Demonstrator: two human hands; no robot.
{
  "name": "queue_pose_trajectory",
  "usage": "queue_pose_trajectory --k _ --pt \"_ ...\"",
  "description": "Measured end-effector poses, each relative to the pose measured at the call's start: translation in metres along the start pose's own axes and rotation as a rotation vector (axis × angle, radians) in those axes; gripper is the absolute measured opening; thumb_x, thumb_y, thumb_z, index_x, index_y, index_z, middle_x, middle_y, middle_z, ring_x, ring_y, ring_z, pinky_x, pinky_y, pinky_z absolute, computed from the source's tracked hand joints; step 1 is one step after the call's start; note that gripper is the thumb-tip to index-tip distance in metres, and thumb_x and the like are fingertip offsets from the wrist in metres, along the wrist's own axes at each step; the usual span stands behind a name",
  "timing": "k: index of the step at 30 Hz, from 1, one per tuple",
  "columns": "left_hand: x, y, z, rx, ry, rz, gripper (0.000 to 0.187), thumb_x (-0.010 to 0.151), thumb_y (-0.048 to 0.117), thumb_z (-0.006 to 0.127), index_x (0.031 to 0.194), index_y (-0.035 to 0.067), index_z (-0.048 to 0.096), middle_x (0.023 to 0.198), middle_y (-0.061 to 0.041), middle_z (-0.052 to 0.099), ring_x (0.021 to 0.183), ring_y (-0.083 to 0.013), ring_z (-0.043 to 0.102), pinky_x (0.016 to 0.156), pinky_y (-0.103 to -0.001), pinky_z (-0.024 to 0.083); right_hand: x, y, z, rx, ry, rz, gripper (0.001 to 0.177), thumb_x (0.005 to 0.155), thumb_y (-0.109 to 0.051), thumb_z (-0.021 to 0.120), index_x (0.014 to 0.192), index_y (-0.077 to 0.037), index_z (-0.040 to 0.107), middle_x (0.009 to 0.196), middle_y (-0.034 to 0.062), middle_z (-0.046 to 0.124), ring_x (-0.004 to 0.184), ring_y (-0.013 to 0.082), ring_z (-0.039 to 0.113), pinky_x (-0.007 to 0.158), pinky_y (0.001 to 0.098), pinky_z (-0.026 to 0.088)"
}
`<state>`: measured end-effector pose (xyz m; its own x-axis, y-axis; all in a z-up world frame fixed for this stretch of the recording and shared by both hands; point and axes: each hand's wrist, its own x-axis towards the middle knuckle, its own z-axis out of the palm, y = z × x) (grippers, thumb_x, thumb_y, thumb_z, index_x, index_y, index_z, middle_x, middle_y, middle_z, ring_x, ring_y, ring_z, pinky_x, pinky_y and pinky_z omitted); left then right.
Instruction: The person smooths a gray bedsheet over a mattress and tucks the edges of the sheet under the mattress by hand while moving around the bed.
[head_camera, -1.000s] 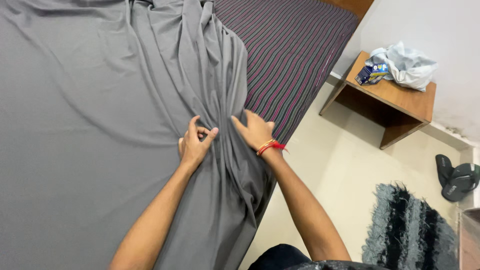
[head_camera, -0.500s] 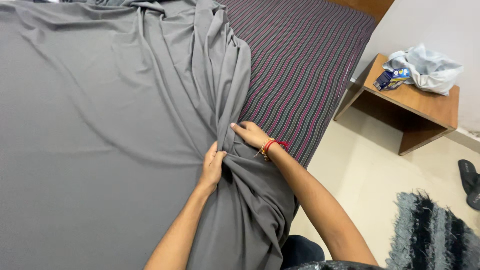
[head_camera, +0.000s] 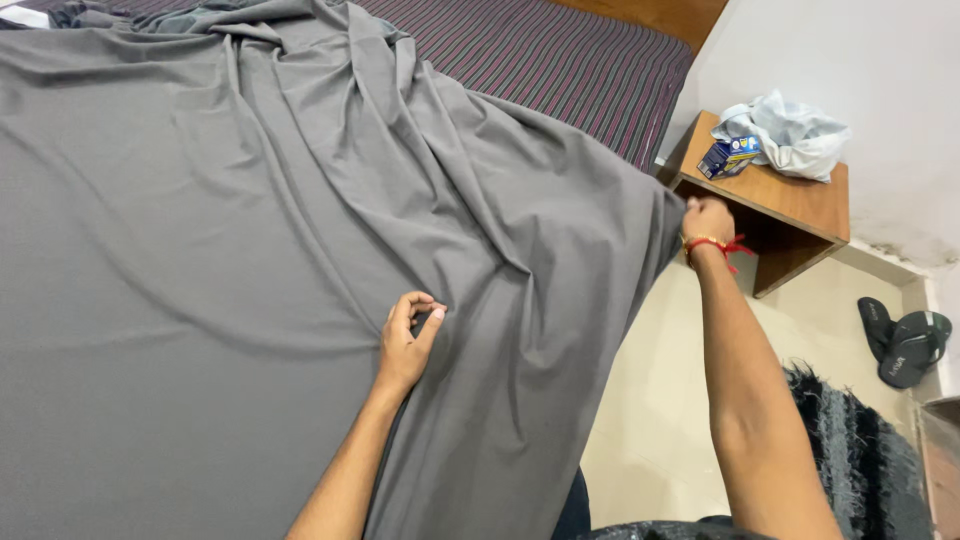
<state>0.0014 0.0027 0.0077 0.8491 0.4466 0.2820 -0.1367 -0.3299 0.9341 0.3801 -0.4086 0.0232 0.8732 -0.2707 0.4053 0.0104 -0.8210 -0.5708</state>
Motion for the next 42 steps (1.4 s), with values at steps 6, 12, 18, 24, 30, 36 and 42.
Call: queue_pose_trajectory --k 6,12,18,24,30,36,42 --pt "-0.001 0.005 0.003 0.128 -0.003 0.007 0.031 0.091 0.028 0.072 0.113 0.008 0.064 0.102 -0.003 0.077 0.109 -0.0203 0.066 0.095 -0.038 0.050 -0.063 0.005 0.040 0.707 -0.716 0.619 0.057 0.094 -0.060 0.059 0.133 -0.020 0.054 0.117 0.0017 0.061 0.106 0.0301 0.063 0.088 0.0514 0.047" --pt "-0.003 0.011 0.001 0.130 0.008 -0.032 0.031 0.090 0.028 0.072 0.113 0.008 0.064 0.103 -0.002 0.076 0.110 -0.0196 0.065 0.093 -0.038 0.050 -0.047 0.038 0.073 0.385 -0.249 0.044 0.033 0.093 -0.033 0.080 0.103 -0.004 0.068 0.082 0.0103 0.066 0.075 0.0260 0.067 0.074 0.0439 0.052" --pt "-0.002 0.008 0.003 0.172 0.022 -0.014 0.030 0.091 0.029 0.072 0.112 0.009 0.064 0.101 -0.001 0.077 0.107 -0.0202 0.065 0.090 -0.038 0.051 -0.049 0.056 0.080 0.102 -0.168 -0.060 0.035 0.093 -0.026 0.073 0.111 0.001 0.059 0.102 0.0238 0.068 0.095 0.0411 0.066 0.087 0.0480 0.052" --pt "-0.003 0.010 0.005 0.195 0.027 -0.005 0.029 0.090 0.027 0.072 0.111 0.009 0.064 0.102 -0.001 0.075 0.108 -0.0198 0.065 0.090 -0.037 0.051 -0.050 -0.002 0.100 0.292 -0.082 -0.198 0.053 0.102 -0.035 0.066 0.141 -0.003 0.051 0.129 0.0297 0.057 0.114 0.0476 0.059 0.094 0.0499 0.046" --pt "-0.004 0.015 0.008 0.189 0.069 -0.017 0.029 0.088 0.026 0.074 0.110 0.009 0.065 0.102 -0.002 0.072 0.108 -0.0204 0.065 0.092 -0.037 0.051 -0.040 -0.053 0.038 0.023 -0.156 -0.104 0.044 0.094 -0.040 0.069 0.123 -0.007 0.070 0.100 0.0240 0.073 0.096 0.0431 0.070 0.085 0.0525 0.054" --pt "-0.004 0.013 0.007 0.195 0.059 -0.011 0.036 0.091 0.034 0.070 0.116 0.009 0.063 0.106 -0.001 0.073 0.112 -0.0206 0.064 0.095 -0.039 0.050 -0.096 -0.131 -0.021 0.427 -0.290 -0.647 0.048 0.093 -0.032 0.077 0.122 0.003 0.068 0.102 0.0180 0.073 0.097 0.0308 0.071 0.083 0.0459 0.055" --pt "-0.006 0.013 0.006 0.222 0.037 0.056 0.043 0.096 0.041 0.061 0.125 0.009 0.062 0.111 0.000 0.074 0.118 -0.0215 0.061 0.099 -0.039 0.048 -0.169 -0.174 -0.067 0.614 -1.350 -0.328 0.050 0.096 -0.037 0.071 0.122 0.005 0.079 0.079 0.0163 0.073 0.067 0.0123 0.065 0.059 0.0274 0.052"
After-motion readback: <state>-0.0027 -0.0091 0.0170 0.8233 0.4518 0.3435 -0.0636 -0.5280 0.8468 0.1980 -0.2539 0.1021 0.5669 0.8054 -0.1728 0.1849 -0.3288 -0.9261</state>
